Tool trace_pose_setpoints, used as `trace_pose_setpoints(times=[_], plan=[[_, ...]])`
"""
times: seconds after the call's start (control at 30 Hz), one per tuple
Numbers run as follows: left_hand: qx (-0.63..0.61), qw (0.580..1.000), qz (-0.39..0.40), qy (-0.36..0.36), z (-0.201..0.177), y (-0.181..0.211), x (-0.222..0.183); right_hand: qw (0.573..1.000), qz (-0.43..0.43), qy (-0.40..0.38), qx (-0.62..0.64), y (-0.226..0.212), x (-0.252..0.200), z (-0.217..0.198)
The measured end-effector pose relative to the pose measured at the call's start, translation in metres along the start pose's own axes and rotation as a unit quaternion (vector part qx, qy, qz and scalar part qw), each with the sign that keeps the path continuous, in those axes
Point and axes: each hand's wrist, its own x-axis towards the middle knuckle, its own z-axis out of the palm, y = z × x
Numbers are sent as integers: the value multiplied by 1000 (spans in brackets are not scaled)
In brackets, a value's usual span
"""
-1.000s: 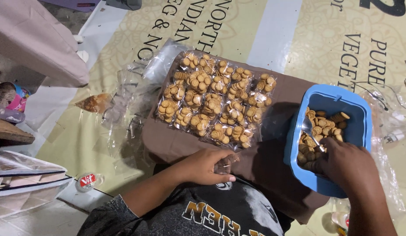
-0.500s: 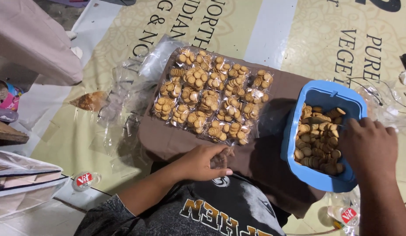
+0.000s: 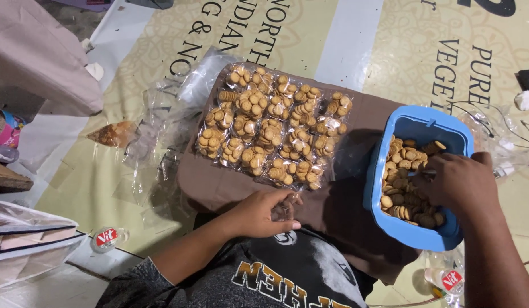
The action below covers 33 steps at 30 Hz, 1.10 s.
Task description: Manually filling small plastic bags with cookies using a spoon from a large container.
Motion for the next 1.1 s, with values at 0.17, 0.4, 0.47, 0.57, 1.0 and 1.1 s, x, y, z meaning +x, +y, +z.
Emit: trace_pose_setpoints(times=[0.17,0.4,0.47,0.57,1.0,1.1], plan=[[-23,1000,4,-1,1,-3,0,1000,6,16,17,8,-4,1],[-20,1000,-7,-6,1,-4,1,999,29,-16,9,16,-8,-15],[-25,1000,-14,-11,-1,-2,0,999,36,-13,8,19,-12,-19],[-50,998,-43,-9,1,1,1,999,45,9,8,34,-11,2],[-123,988,-90,-35,5,48,92,989,40,66,122,64,-40,-15],[-134,983,-119,-49,7,60,104,991,39,59,112,63,-49,-39]])
